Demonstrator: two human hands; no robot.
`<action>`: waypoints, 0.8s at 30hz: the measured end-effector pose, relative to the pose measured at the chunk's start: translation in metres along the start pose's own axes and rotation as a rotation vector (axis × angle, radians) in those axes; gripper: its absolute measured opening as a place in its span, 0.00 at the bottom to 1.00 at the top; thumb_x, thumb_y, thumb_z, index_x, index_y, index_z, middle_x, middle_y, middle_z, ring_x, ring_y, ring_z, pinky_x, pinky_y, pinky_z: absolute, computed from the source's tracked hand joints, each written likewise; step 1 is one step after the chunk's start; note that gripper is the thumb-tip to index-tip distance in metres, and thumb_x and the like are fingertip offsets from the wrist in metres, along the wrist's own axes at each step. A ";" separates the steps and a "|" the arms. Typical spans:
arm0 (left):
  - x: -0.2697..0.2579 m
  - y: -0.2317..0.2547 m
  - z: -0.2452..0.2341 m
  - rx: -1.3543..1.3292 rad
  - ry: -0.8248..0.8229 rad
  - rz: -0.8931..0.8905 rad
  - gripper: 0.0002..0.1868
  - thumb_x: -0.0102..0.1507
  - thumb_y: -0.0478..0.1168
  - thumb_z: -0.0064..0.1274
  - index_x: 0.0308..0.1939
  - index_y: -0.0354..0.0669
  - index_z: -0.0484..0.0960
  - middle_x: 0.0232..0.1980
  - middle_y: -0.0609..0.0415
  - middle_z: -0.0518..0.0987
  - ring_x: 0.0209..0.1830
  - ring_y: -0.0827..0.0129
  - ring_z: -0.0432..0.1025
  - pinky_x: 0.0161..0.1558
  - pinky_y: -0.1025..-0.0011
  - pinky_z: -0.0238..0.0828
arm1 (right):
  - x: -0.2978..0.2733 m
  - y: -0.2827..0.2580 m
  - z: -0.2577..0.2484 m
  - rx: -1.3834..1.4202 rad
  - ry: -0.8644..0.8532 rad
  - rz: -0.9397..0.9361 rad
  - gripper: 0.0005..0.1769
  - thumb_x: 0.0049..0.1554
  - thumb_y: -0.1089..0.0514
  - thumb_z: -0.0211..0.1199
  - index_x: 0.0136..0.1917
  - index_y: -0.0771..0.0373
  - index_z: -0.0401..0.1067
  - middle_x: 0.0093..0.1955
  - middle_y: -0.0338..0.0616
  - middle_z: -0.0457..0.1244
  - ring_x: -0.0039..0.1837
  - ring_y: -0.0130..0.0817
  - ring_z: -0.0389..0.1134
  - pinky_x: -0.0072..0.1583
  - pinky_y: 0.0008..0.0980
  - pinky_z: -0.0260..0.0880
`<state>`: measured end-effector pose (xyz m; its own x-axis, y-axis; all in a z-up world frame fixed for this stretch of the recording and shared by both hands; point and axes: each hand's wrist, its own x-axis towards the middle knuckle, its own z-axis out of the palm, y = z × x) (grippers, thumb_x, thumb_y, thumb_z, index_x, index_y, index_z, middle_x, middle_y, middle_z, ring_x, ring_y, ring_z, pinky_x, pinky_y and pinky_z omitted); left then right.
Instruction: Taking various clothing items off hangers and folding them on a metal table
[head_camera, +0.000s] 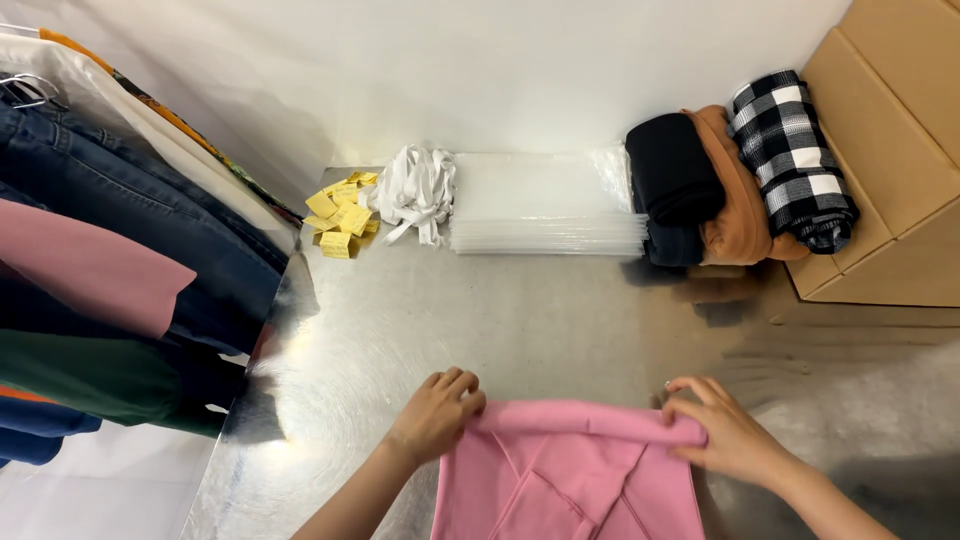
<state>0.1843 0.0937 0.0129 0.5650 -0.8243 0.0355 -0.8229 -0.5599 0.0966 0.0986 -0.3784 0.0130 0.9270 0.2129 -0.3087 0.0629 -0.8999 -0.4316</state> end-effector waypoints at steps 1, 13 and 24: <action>-0.006 0.005 -0.003 0.000 0.002 0.002 0.15 0.58 0.31 0.54 0.48 0.48 0.79 0.55 0.47 0.72 0.54 0.54 0.67 0.52 0.58 0.68 | -0.007 -0.007 -0.002 -0.001 0.002 0.001 0.18 0.44 0.47 0.86 0.44 0.39 0.79 0.73 0.26 0.59 0.79 0.31 0.55 0.77 0.40 0.54; -0.015 0.014 0.040 -0.229 -0.281 -0.308 0.26 0.65 0.52 0.60 0.62 0.50 0.72 0.59 0.52 0.75 0.67 0.53 0.69 0.62 0.58 0.73 | -0.009 0.010 0.032 0.067 0.028 -0.035 0.33 0.47 0.44 0.79 0.65 0.48 0.76 0.54 0.48 0.72 0.64 0.55 0.71 0.69 0.53 0.69; -0.073 0.072 -0.017 -0.403 -0.245 -0.189 0.15 0.67 0.54 0.58 0.42 0.48 0.78 0.62 0.49 0.78 0.66 0.51 0.72 0.65 0.55 0.69 | -0.088 -0.041 0.038 0.116 0.004 -0.017 0.06 0.57 0.47 0.69 0.44 0.48 0.80 0.62 0.38 0.72 0.71 0.45 0.71 0.70 0.46 0.71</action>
<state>0.0851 0.1152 0.0342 0.6314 -0.7341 -0.2498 -0.5915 -0.6643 0.4570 0.0007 -0.3459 0.0257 0.9278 0.2255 -0.2973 0.0352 -0.8461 -0.5319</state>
